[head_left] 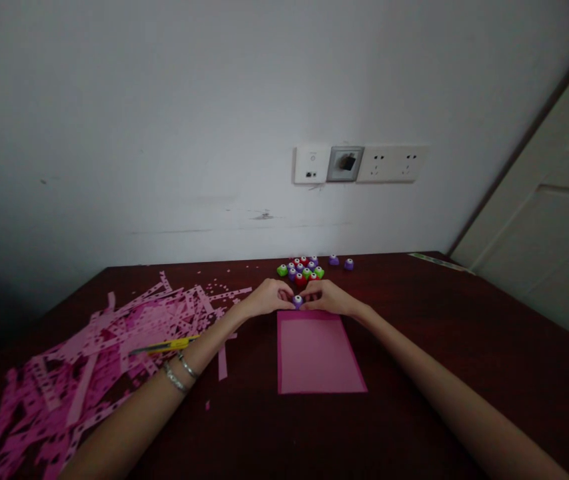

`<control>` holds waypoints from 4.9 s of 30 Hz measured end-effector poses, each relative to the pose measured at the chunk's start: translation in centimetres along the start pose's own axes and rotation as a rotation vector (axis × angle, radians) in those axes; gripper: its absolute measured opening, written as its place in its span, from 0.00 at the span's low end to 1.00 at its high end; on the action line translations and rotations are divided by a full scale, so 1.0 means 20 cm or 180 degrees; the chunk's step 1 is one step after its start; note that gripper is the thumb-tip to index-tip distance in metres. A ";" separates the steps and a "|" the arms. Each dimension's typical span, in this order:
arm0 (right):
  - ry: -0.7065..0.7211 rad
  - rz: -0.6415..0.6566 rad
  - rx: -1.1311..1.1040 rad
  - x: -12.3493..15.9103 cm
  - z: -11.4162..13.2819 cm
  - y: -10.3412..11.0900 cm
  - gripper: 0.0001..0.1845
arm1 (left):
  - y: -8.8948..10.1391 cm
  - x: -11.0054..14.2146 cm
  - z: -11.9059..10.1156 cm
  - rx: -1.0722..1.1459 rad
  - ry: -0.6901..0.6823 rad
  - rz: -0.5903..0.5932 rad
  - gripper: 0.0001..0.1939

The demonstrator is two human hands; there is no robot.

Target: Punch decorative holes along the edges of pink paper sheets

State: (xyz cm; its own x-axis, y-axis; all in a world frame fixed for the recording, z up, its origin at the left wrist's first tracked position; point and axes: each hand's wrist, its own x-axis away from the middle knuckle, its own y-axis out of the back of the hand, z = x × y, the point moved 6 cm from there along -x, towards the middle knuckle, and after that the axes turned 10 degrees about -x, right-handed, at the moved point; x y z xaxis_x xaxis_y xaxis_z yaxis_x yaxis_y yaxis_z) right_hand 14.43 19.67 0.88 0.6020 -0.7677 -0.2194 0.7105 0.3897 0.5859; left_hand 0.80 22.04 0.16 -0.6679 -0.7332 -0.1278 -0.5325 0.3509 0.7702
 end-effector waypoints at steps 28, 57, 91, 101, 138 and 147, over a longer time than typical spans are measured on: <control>0.0019 0.0220 0.0043 0.01 -0.01 -0.05 0.20 | 0.02 0.03 -0.05 -0.0368 -0.0140 0.0614 0.16; -0.0827 0.0342 0.0870 0.16 0.04 0.01 0.08 | 0.02 0.17 -0.10 -0.0963 0.0219 0.0753 0.09; -0.1153 0.0259 0.1024 0.16 0.08 -0.04 0.06 | -0.04 0.16 -0.07 -0.1177 0.0621 0.0615 0.06; -0.1022 0.0146 0.1185 0.16 0.09 -0.02 0.04 | -0.04 0.17 -0.10 -0.1271 0.0723 0.0642 0.03; -0.1260 0.0392 0.0034 0.16 -0.01 0.01 0.14 | -0.02 0.21 -0.04 0.0151 0.1276 0.1064 0.11; -0.1364 0.0301 0.0180 0.16 0.01 0.02 0.13 | -0.05 0.18 0.00 -0.0036 0.1212 0.0866 0.12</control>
State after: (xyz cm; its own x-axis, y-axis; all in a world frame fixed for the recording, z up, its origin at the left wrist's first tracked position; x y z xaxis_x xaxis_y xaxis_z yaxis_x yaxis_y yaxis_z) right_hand 16.63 17.25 0.56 0.4495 -0.8763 0.1736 0.6313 0.4491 0.6323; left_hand -1.12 18.99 -1.09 -0.5432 -0.7777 0.3166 -0.3574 0.5553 0.7509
